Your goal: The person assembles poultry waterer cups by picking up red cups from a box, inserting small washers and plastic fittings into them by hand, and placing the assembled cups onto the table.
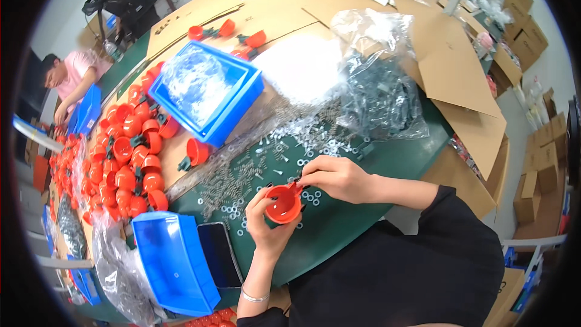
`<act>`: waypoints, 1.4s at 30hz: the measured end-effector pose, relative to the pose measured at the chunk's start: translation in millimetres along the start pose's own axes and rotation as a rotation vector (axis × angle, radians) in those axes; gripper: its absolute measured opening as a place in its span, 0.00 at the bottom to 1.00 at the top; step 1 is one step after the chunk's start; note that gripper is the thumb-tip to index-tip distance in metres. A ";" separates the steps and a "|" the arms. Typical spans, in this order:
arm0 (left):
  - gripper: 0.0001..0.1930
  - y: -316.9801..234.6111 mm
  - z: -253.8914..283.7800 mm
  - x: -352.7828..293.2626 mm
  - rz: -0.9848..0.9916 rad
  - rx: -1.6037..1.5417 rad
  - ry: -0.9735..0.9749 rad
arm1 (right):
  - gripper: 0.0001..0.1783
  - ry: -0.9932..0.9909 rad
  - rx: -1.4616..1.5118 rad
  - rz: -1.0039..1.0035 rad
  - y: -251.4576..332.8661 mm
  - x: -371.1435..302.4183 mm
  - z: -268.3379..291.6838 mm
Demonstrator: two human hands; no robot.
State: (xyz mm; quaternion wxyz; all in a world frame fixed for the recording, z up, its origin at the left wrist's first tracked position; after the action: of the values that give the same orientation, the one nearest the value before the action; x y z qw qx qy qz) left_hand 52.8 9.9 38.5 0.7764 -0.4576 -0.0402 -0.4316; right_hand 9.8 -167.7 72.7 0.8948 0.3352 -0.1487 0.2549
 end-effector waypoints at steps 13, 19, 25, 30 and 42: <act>0.39 3.8 -4.6 -2.9 -0.022 -0.075 -0.004 | 0.08 -0.198 -0.296 -0.571 -12.7 -79.6 74.4; 0.39 0.4 -12.2 -1.4 0.001 -0.108 0.067 | 0.18 -0.127 -0.468 -0.865 -53.2 -141.8 100.4; 0.38 -0.7 -12.0 -0.5 -0.020 -0.054 0.054 | 0.14 -0.154 -0.529 -0.806 -73.5 -146.7 106.8; 0.38 -4.3 -13.6 -1.7 -0.032 -0.057 0.078 | 0.21 -0.043 -0.517 -0.768 -67.2 -146.9 93.1; 0.39 -3.4 -20.9 0.0 -0.035 0.000 0.204 | 0.18 -0.103 0.481 -0.637 -19.0 -93.7 56.8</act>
State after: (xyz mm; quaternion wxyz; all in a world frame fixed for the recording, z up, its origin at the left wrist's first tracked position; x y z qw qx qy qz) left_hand 43.5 -6.5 28.7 0.7688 -0.4104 0.0308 -0.4894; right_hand -62.4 -251.8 63.3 0.8163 0.5768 -0.0181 -0.0248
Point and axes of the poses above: each hand's wrist, its own x-axis towards the middle knuckle, its own z-axis out of the back of the hand, y = z × x, the point moved 6 cm from there along x, towards the middle knuckle, and after that the axes turned 13 degrees about y, right-handed, at the moved point
